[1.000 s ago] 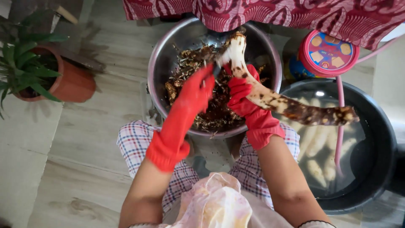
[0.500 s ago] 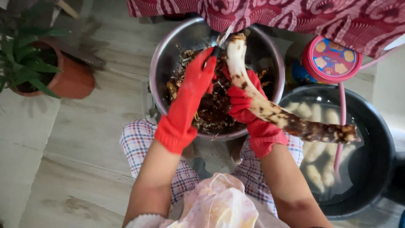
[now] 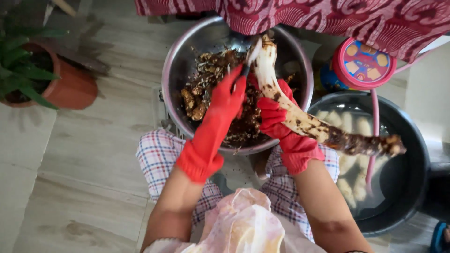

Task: Peeling the outer skin of cassava roots using a knife while wearing protective rubber gloves.

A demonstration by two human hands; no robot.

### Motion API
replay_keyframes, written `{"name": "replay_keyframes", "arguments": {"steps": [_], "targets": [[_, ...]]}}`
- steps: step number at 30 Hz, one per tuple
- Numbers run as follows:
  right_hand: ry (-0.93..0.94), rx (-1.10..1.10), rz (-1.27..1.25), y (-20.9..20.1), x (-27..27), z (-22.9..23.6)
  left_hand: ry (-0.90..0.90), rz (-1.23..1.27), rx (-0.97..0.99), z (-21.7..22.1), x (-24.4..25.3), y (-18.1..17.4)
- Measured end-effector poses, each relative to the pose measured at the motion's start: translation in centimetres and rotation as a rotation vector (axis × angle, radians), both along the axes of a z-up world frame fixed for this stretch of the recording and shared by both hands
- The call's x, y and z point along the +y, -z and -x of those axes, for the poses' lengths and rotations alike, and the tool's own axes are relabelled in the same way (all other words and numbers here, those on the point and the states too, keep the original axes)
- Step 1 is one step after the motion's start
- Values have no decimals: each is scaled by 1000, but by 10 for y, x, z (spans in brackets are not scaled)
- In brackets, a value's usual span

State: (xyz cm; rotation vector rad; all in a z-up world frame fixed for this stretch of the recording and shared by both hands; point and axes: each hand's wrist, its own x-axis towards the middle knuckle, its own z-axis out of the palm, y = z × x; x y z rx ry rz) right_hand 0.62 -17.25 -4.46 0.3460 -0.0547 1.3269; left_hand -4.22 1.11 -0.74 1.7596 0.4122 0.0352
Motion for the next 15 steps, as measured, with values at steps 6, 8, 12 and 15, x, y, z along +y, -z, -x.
{"name": "replay_keyframes", "arguments": {"steps": [6, 8, 12, 15], "targets": [[32, -73, 42, -4, 1, -22, -7, 62, -47, -1, 8, -15], [-55, -146, -69, -44, 11, -17, 37, 84, 54, 24, 4, -21], [4, -194, -14, 9, 3, -11, 27, 57, -33, -5, 21, -7], [-14, -188, 0, -16, 10, -2, -13, 176, -87, -19, 31, -6]]}}
